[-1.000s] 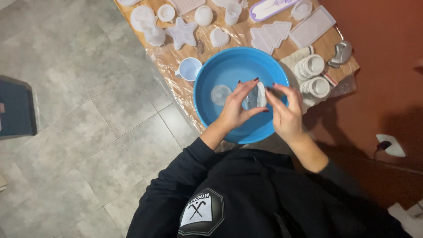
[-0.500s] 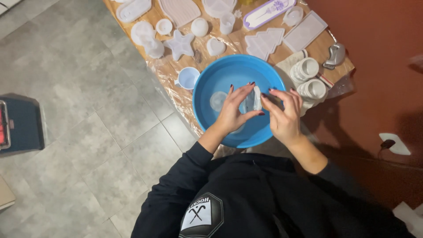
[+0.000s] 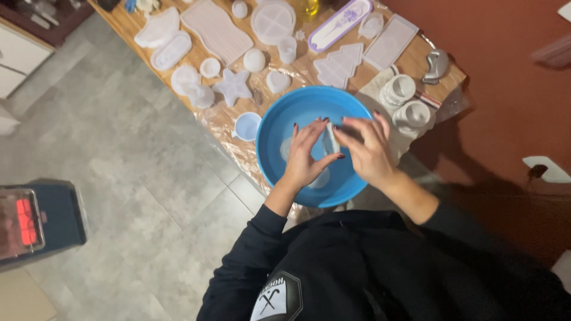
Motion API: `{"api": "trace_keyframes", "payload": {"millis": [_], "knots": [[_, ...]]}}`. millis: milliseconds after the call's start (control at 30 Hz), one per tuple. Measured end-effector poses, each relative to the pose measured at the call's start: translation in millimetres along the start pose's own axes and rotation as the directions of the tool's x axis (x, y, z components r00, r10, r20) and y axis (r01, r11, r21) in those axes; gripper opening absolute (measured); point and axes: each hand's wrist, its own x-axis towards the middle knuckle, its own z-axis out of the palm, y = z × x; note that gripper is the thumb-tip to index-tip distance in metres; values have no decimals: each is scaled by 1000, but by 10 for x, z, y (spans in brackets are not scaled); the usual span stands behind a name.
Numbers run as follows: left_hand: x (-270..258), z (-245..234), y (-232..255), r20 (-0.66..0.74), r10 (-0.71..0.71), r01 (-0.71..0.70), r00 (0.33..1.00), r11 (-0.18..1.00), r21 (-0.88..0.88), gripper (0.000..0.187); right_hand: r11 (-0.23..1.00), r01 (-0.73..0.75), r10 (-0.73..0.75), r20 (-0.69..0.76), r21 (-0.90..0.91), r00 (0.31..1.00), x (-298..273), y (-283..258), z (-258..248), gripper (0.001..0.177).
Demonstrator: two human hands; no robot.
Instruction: Sanding and smoothing cast decorative objects in a bowl of water.
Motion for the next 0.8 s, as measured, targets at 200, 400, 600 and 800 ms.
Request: {"api": "trace_keyframes", "payload": {"millis": [200, 400, 600, 800], "knots": [[65, -46, 104, 37, -20, 20, 999, 1000, 16, 81, 1000, -11, 11, -20, 28, 1000, -12, 43, 64, 41], [96, -50, -90, -4, -25, 25, 1000, 999, 31, 79, 1000, 11, -11, 24, -3, 1000, -59, 39, 90, 38], [111, -109, -46, 9, -25, 24, 1000, 996, 83, 78, 1000, 7, -6, 4, -23, 1000, -33, 81, 110, 37], [99, -90, 114, 67, -5, 2, 998, 999, 49, 78, 1000, -9, 9, -28, 0, 1000, 20, 89, 114, 36]]}}
